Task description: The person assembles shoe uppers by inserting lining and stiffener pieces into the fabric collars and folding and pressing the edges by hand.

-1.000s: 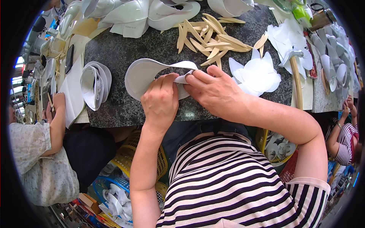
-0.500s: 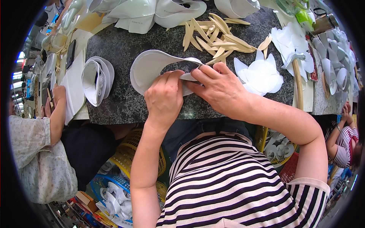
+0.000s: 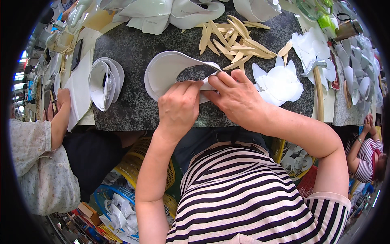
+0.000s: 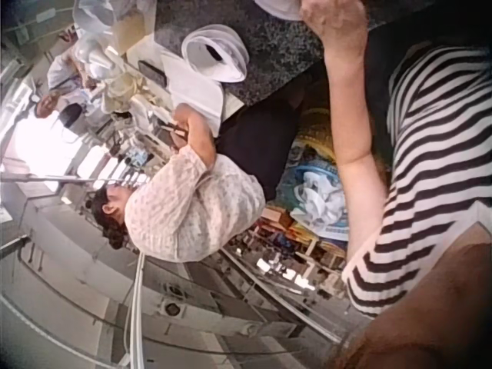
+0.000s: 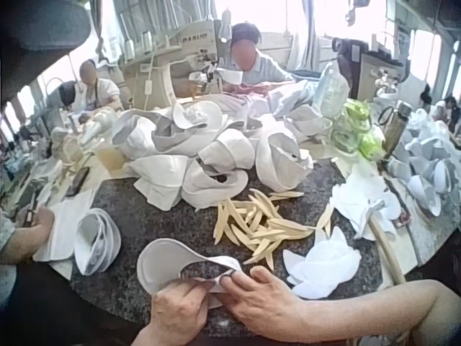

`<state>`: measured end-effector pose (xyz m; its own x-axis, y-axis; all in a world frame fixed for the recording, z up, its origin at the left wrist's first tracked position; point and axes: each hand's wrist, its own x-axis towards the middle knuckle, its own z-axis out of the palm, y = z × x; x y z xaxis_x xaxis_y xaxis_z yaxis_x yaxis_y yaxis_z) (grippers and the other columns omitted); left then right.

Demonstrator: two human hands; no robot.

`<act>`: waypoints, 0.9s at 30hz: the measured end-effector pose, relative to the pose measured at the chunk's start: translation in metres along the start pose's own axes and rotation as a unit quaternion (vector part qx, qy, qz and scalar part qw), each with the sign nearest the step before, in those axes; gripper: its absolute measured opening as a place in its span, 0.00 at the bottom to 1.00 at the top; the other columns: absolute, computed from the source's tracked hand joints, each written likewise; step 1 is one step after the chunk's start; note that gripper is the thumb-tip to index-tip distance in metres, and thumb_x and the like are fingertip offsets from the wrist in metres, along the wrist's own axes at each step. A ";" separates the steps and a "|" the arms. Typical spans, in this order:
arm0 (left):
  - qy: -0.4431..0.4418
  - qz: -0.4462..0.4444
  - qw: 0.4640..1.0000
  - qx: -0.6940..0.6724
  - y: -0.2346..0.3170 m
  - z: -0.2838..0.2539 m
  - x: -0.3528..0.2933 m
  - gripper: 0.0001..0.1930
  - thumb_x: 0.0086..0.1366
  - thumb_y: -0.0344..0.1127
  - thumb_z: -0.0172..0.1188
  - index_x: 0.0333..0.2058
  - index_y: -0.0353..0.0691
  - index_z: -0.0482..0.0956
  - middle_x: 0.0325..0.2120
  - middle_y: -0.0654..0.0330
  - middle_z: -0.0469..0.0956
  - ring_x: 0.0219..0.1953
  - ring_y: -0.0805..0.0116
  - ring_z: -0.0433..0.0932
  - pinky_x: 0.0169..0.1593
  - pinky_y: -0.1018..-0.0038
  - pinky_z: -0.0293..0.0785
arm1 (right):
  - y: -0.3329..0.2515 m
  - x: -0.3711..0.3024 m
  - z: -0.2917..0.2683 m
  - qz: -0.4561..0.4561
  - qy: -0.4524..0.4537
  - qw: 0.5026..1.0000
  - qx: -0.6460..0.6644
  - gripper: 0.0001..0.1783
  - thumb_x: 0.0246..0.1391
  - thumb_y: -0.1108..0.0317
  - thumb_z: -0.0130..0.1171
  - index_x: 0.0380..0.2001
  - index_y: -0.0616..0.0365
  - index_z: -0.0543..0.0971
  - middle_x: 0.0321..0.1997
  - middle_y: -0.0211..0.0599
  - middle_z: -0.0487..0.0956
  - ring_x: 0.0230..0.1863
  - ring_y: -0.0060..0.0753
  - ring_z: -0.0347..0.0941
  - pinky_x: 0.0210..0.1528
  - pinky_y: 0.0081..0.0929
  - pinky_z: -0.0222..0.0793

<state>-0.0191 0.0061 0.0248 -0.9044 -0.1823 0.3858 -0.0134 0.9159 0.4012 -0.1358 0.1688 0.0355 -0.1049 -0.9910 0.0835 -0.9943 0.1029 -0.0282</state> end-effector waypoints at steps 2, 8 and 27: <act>-0.023 0.042 0.998 0.033 0.000 0.001 -0.004 0.13 0.60 0.24 0.62 0.44 0.37 0.83 0.36 0.55 0.84 0.37 0.56 0.83 0.41 0.64 0.79 | 0.005 -0.005 0.005 -0.023 0.013 1.000 0.010 0.23 0.49 0.68 0.60 0.52 0.49 0.81 0.52 0.29 0.70 0.58 0.28 0.62 0.58 0.32 0.54; -0.019 0.127 0.974 0.188 0.010 0.008 -0.027 0.20 0.54 0.28 0.62 0.48 0.36 0.81 0.40 0.60 0.81 0.42 0.67 0.81 0.40 0.72 0.79 | 0.024 -0.034 -0.004 -0.112 0.019 0.991 0.078 0.25 0.50 0.68 0.58 0.54 0.53 0.78 0.59 0.37 0.74 0.61 0.31 0.69 0.58 0.40 0.58; -0.074 0.127 0.960 0.239 0.020 0.006 -0.023 0.21 0.59 0.31 0.56 0.50 0.26 0.80 0.44 0.49 0.80 0.43 0.63 0.80 0.44 0.74 0.79 | 0.004 0.000 -0.002 -0.018 0.001 0.999 -0.027 0.27 0.49 0.67 0.57 0.52 0.73 0.75 0.54 0.52 0.76 0.53 0.38 0.69 0.47 0.26 0.68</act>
<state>-0.0012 0.0303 0.0188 -0.9544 0.0891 0.2850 0.0532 0.9899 -0.1313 -0.1401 0.1699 0.0371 -0.0693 -0.9939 0.0860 -0.9970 0.0720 0.0288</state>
